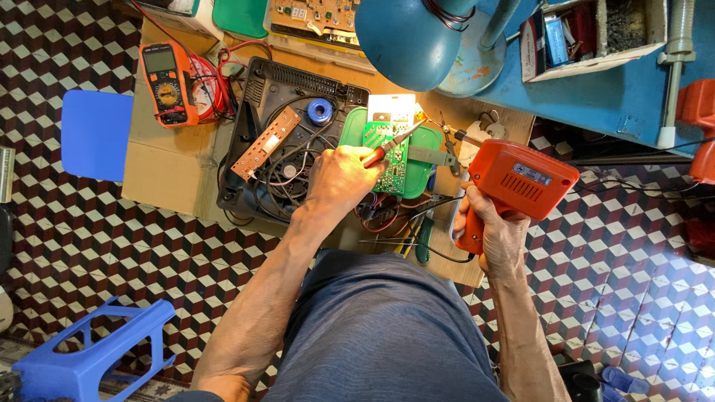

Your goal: The person uses a heat gun and pliers to remove a component from a green circuit board. They repeatedly apply heat and pull the component with pliers while the board is clamped on the workbench.

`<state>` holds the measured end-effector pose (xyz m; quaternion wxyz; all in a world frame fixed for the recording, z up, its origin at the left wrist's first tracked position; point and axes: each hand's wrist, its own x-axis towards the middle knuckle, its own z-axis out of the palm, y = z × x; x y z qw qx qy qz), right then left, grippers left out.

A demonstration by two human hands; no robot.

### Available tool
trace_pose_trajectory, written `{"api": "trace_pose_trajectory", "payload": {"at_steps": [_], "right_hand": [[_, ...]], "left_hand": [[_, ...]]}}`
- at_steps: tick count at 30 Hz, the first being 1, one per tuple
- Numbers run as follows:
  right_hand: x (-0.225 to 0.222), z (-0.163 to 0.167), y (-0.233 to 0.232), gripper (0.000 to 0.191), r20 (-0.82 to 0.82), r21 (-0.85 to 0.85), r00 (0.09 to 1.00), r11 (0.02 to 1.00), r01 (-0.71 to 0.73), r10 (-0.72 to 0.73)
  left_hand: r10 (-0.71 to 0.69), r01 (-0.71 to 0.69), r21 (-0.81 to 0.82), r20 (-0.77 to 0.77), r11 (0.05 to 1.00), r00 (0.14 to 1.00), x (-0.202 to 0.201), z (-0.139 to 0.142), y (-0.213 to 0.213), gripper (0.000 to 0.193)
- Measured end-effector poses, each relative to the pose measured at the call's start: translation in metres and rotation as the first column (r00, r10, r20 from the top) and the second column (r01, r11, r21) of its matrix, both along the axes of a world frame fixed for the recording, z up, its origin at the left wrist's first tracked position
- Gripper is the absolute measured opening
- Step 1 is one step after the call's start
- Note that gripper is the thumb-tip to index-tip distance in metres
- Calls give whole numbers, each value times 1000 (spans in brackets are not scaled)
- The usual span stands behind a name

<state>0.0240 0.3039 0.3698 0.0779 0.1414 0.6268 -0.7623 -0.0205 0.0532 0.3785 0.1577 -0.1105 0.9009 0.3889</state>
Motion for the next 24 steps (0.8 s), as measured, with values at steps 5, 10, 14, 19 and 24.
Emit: {"api": "trace_pose_trajectory", "payload": {"at_steps": [5,10,14,19,24], "right_hand": [[0,2,-1,21,20,-2,1000,1000,15,-15],[3,-2,3,22,0,18,1000,1000,14,-14],[13,-20,10,24,-40,110,999,993,33,-29],[21,-52,28,26,-418,655,872,750,93,257],[22,-74,41,35,-371,862,785,498,92,496]], "left_hand": [[-4,3,9,31,1000,1000,0,1,0,23],[-12,10,70,23,998,1000,0,4,-2,24],[-30,28,61,32,998,999,-1,8,-2,25],[-57,55,20,76,998,995,-2,13,-2,26],[-61,59,31,58,998,996,-4,16,0,28]]}}
